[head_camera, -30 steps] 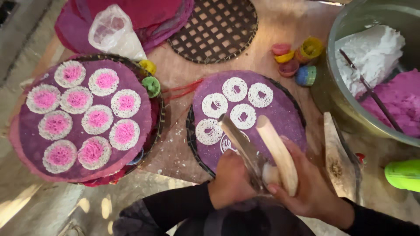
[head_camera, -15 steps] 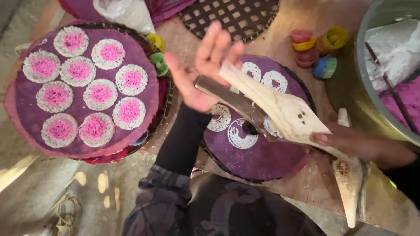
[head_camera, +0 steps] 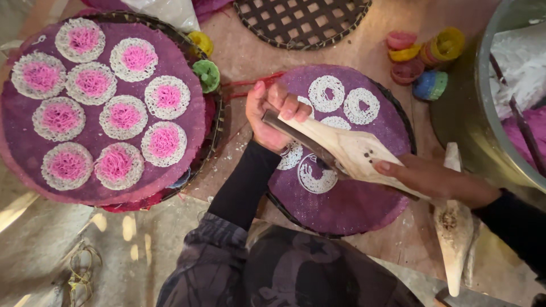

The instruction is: The person applies patterns of white and pink paste onto circular purple bases using a wooden tool.

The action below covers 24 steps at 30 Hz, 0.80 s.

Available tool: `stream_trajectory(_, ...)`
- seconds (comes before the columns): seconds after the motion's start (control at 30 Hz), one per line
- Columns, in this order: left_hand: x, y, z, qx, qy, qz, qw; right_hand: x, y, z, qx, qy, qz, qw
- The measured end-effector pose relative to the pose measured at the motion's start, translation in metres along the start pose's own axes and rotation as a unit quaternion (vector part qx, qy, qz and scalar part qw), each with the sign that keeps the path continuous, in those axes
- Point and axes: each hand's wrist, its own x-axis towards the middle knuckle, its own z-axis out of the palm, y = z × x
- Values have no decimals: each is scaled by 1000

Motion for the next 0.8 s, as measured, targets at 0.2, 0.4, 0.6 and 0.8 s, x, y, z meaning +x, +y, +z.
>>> stream_trajectory(0.2,1,9,0,48,10,7,999,3,-12,7,40,10,-5,999)
stream_trajectory(0.4,-4,21,11,33,77,36,996,0,-37,19,31,41,-22,998)
stream_trajectory(0.6,-22,31,7,83,116,31,989,-2,-41,34,69,-10,17,997)
stream_trajectory(0.8,-32,0,6,20,116,-1,993,-7,-6,33,51,-1,56,997)
